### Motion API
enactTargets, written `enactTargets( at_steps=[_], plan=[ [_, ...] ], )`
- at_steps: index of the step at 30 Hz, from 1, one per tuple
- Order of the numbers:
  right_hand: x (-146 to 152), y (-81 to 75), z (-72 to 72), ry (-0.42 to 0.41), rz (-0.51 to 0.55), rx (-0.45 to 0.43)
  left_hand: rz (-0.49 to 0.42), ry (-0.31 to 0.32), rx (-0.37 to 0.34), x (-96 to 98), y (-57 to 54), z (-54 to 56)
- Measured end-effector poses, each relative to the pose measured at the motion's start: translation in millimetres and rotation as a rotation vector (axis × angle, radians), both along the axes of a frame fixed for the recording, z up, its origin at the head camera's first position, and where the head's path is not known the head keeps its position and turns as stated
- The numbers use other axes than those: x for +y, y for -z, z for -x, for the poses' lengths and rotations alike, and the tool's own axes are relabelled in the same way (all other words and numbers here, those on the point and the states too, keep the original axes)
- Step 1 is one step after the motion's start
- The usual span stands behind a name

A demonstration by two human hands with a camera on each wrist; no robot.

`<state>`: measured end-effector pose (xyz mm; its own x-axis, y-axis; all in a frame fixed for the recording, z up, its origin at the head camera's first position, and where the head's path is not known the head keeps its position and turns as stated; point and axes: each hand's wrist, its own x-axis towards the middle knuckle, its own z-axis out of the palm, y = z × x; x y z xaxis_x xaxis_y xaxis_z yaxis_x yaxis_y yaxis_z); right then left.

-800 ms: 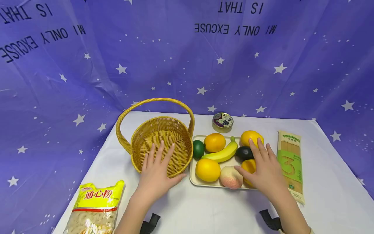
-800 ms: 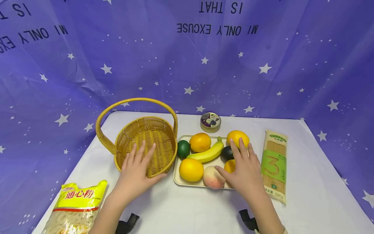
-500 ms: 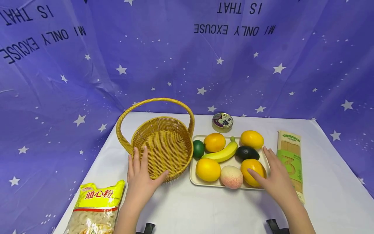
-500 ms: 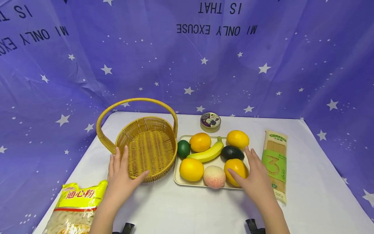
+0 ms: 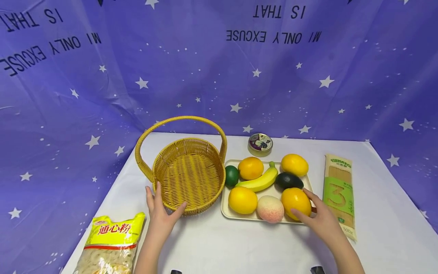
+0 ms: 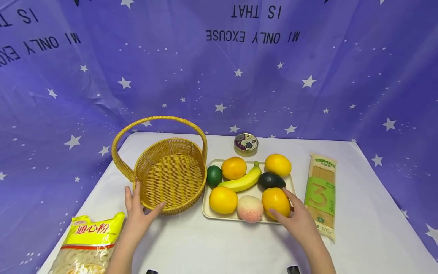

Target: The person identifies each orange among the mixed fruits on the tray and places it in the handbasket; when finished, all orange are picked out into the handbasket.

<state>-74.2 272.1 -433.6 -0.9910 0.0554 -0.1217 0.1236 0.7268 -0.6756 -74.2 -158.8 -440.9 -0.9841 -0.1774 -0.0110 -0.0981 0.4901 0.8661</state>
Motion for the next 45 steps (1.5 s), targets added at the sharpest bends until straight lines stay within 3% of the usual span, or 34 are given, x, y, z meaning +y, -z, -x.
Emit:
enactTargets(
  at_steps=[5,16,22,36,45],
  plan=[
    [0.8,5.1,0.9,0.004,0.048,0.014,-0.156,0.009,-0.025,-1.4,1.4,1.9],
    [4.0,9.6,6.4,0.057,0.131,-0.017,-0.211,-0.026,-0.029,-3.4,2.7,5.1],
    [3.9,3.7,8.2,0.084,0.191,-0.033,-0.213,-0.025,-0.025,-3.0,2.5,5.4],
    [-24.8,-36.4,28.0,-0.049,0.155,0.136,-0.216,-0.014,-0.010,-3.6,3.2,6.5],
    [-65.9,-44.9,49.1,-0.180,0.273,0.183,-0.225,-0.022,-0.017,-4.4,4.9,3.0]
  ],
)
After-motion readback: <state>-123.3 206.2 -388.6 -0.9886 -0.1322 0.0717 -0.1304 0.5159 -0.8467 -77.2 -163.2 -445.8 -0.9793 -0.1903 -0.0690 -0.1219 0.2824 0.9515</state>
